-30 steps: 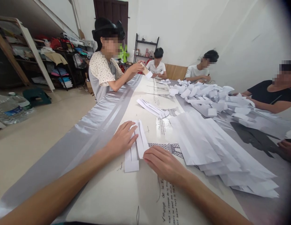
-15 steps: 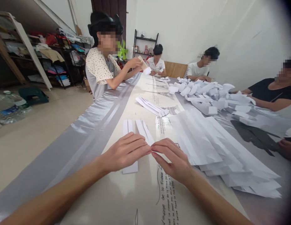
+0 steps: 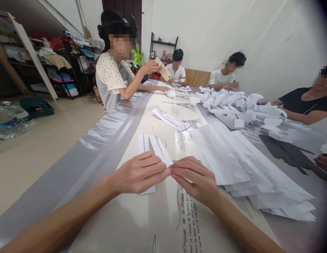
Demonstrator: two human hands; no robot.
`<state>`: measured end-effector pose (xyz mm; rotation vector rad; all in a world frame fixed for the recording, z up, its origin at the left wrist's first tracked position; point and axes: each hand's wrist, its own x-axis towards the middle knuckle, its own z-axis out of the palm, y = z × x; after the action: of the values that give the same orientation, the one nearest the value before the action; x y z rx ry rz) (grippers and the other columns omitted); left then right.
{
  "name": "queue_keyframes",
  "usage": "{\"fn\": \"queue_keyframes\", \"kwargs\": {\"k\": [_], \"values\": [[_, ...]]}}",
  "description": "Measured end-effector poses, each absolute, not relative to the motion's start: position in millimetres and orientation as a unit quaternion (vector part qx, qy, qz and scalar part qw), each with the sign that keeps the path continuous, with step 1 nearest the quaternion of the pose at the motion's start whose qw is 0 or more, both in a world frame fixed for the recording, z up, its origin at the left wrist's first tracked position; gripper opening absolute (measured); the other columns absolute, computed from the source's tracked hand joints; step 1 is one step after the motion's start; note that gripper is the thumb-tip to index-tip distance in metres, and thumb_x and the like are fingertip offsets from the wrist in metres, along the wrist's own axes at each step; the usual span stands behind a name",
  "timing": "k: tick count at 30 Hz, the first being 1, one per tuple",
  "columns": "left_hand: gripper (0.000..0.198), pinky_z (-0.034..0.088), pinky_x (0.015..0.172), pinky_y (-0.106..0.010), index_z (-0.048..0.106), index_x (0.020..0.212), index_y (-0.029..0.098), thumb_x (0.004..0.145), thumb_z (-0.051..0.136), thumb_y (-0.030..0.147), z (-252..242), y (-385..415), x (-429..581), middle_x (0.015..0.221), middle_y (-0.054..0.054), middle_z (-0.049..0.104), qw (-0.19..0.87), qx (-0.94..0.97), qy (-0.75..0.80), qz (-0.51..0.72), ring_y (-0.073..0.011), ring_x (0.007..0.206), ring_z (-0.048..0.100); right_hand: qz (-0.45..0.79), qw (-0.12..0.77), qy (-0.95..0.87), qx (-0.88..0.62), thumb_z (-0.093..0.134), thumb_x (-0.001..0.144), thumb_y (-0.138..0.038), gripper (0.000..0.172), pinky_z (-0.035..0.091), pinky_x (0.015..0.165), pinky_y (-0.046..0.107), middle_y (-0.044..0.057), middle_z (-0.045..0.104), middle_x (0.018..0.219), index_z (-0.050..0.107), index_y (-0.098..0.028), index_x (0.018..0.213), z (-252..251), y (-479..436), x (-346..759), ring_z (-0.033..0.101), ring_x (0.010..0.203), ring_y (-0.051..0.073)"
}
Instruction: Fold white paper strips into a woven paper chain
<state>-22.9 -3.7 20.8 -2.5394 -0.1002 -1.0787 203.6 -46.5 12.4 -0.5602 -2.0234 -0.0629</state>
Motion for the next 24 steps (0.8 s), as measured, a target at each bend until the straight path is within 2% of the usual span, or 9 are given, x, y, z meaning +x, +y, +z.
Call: {"fn": "queue_keyframes", "kwargs": {"k": [6,13,20,24], "values": [[0.010,0.038,0.058,-0.032,0.061,0.097,0.015,0.094,0.061,0.005,19.4,-1.9,-24.7,0.073,-0.002,0.061,0.199,-0.898,-0.065,-0.388,-0.0153,0.066,0.056,-0.029,0.507,-0.828,-0.237,0.067,0.090,-0.002,0.023,0.057,0.059,0.034,0.005,0.072,0.083,0.068,-0.022,0.102,13.4,-42.4,205.3,0.067,0.072,0.019],[0.010,0.041,0.059,-0.031,0.058,0.095,0.018,0.095,0.063,0.009,21.1,1.7,-22.2,0.075,-0.001,0.065,0.156,-0.894,-0.073,-0.413,-0.0148,0.066,0.055,-0.058,0.479,-0.841,-0.245,0.061,0.092,0.000,0.021,0.055,0.060,0.034,0.006,0.069,0.081,0.063,-0.019,0.102,7.5,-43.5,205.1,0.060,0.072,0.018],[0.014,0.036,0.057,-0.032,0.057,0.088,0.018,0.097,0.057,0.008,15.9,4.4,-22.3,0.070,0.001,0.056,0.161,-0.904,-0.085,-0.386,-0.0145,0.061,0.050,0.004,0.430,-0.864,-0.262,0.062,0.095,-0.008,0.013,0.055,0.066,0.032,0.005,0.069,0.084,0.063,-0.020,0.097,5.4,-34.8,215.2,0.062,0.077,0.018],[0.010,0.038,0.058,-0.031,0.057,0.091,0.018,0.097,0.059,0.010,15.5,6.2,-22.9,0.071,0.000,0.058,0.148,-0.902,-0.086,-0.397,-0.0147,0.062,0.049,-0.002,0.418,-0.866,-0.274,0.056,0.098,-0.009,0.014,0.055,0.067,0.032,0.005,0.069,0.084,0.064,-0.020,0.098,6.1,-34.6,217.5,0.062,0.077,0.018]]}}
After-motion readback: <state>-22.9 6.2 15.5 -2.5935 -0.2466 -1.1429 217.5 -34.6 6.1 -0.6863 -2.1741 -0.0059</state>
